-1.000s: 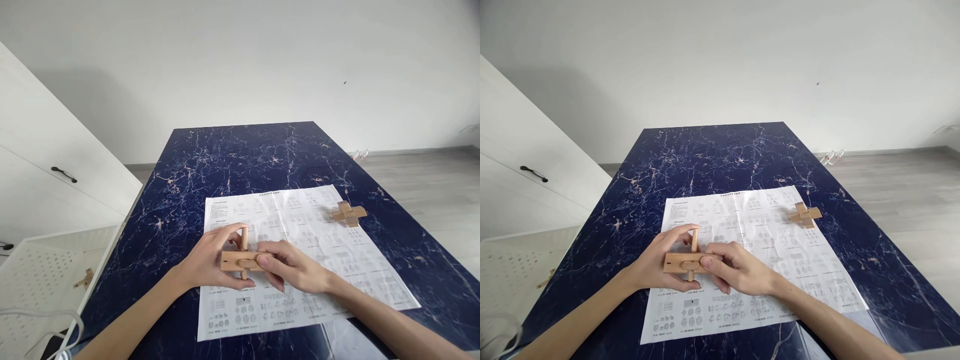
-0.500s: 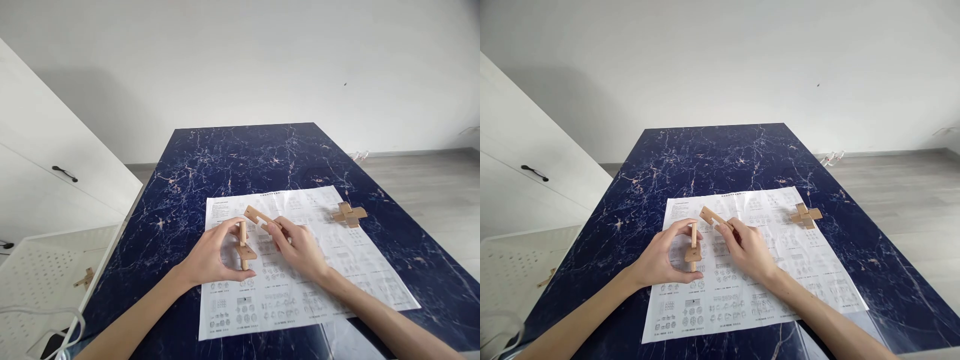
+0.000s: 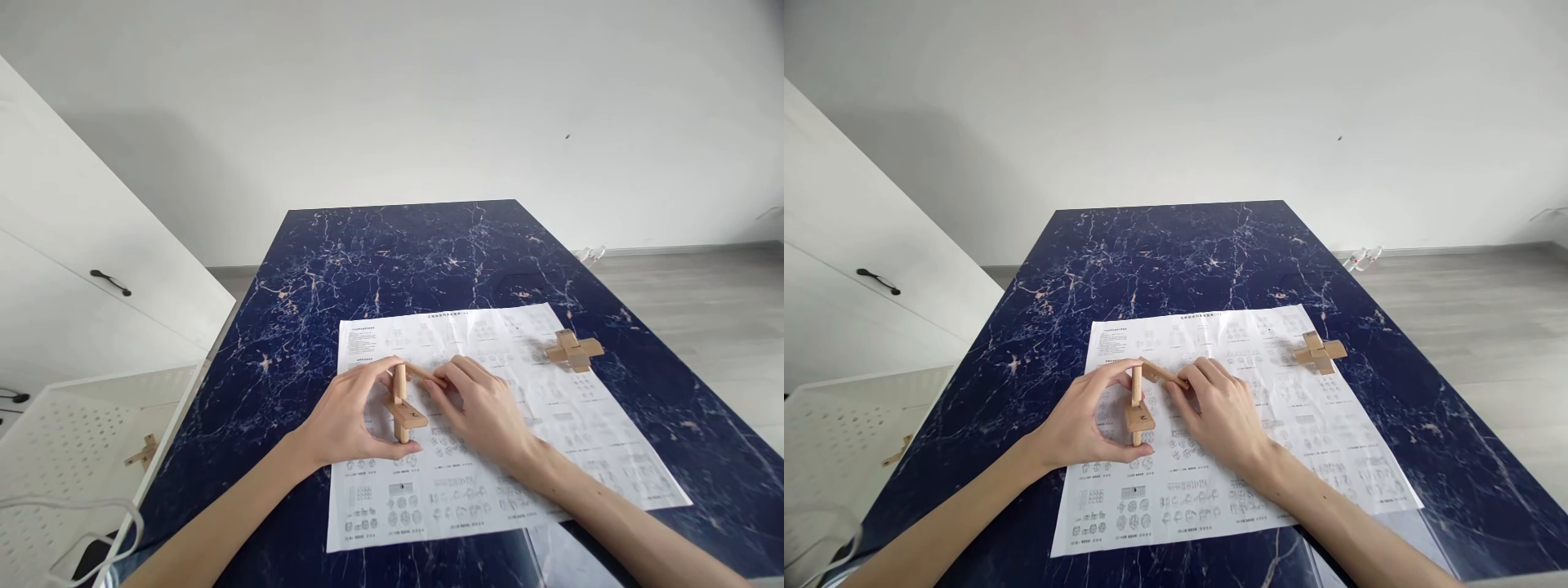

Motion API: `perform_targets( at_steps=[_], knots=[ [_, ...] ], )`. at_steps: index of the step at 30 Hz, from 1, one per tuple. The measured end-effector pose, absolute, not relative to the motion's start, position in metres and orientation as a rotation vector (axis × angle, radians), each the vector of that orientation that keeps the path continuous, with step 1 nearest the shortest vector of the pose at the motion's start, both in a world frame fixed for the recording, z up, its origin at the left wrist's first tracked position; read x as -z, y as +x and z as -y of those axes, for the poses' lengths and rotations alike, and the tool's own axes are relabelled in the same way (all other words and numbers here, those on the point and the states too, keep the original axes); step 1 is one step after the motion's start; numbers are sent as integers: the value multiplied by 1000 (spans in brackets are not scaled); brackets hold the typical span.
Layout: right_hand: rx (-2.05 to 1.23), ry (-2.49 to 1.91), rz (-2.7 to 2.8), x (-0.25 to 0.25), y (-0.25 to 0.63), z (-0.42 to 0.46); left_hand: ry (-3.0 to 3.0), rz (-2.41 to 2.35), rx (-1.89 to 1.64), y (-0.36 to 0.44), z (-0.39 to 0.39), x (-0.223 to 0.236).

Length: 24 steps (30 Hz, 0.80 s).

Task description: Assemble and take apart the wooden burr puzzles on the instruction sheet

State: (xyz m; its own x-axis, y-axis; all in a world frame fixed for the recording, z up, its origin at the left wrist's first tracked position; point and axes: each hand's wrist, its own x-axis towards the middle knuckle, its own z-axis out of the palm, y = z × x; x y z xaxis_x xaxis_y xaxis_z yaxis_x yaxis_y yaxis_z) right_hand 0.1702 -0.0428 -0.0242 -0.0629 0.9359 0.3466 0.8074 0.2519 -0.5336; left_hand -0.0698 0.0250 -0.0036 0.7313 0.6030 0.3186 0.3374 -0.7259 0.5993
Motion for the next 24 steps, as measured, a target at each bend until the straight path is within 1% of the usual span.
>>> perform_targets(
  at_steps=[3, 8, 11, 16, 24],
  knots=[
    [-229, -1512, 1842, 21, 171, 44, 2447, -730, -734, -69, -25, 4],
    [-377, -1052, 1921, 7, 173, 49, 2474, -783, -784, -66, -26, 3],
    [-318, -891, 2049, 5, 172, 52, 2491, -777, -796, -66, -27, 2],
    [-226, -887, 2066, 12, 170, 51, 2557, -729, -767, -67, -26, 3],
    [-197, -857, 2042, 13, 172, 51, 2564, -722, -766, -68, -28, 6]
  ],
)
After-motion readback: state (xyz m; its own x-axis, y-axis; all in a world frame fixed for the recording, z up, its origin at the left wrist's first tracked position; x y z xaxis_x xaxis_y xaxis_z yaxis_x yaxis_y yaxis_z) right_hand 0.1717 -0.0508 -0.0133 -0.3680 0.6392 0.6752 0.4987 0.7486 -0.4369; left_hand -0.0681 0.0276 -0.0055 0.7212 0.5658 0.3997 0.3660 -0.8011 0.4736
